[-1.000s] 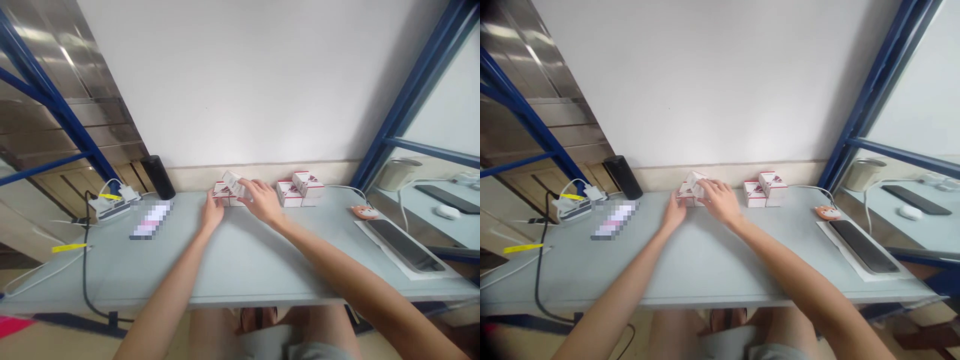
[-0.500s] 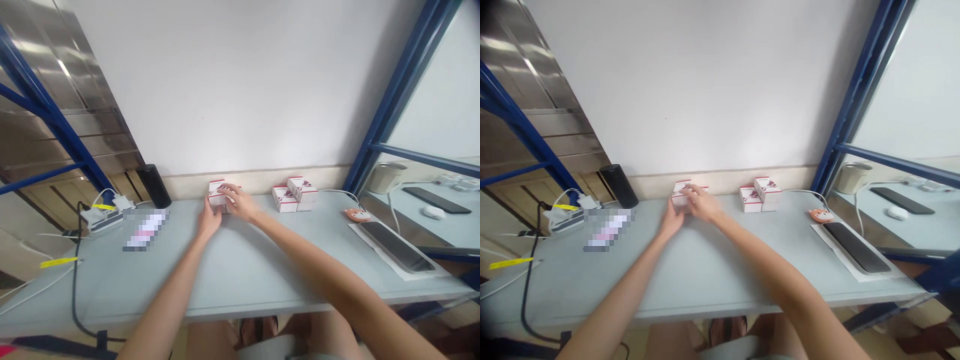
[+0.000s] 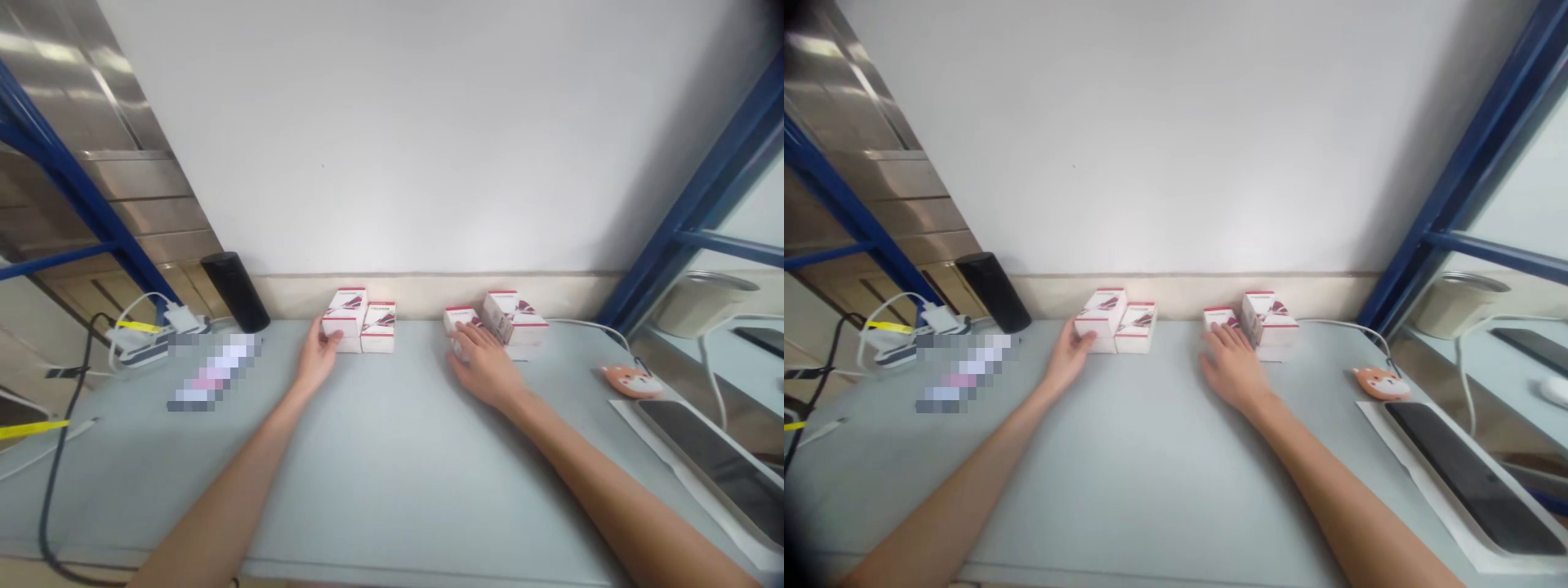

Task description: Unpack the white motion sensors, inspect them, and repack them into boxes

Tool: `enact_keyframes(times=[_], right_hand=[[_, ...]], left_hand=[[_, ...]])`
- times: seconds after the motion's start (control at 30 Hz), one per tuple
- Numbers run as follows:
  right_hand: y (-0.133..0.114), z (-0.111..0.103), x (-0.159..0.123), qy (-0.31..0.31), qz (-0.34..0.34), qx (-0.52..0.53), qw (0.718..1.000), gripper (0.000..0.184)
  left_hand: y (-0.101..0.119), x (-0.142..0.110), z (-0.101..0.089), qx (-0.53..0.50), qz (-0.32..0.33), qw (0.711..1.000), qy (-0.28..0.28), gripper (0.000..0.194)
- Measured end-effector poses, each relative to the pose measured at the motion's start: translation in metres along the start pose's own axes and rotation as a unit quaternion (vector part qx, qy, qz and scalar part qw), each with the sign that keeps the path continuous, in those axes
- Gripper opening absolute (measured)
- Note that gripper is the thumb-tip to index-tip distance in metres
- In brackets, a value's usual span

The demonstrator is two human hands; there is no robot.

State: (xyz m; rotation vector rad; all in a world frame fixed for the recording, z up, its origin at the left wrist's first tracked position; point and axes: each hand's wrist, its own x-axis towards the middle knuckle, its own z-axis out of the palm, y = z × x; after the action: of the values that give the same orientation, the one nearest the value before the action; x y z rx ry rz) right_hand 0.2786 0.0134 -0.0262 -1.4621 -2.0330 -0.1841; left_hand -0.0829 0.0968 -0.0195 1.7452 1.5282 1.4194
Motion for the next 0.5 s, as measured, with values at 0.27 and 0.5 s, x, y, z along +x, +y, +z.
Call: enact_keyframes(times=[0.27,0.5], right_hand=[[-0.006,0.002,0.001,0.027,0.035,0.050,0.998,0.048],[-0.005,0.008,-0.001,0.019,0.156,0.078,0.985,0.057]], left_hand=[[0.008,-0.007,-0.003,-0.025,-0.001,0.999,-0.020,0.078],[0.023,-0.017,0.001,0.023,-0.032,0.999,-0.016,0.057]])
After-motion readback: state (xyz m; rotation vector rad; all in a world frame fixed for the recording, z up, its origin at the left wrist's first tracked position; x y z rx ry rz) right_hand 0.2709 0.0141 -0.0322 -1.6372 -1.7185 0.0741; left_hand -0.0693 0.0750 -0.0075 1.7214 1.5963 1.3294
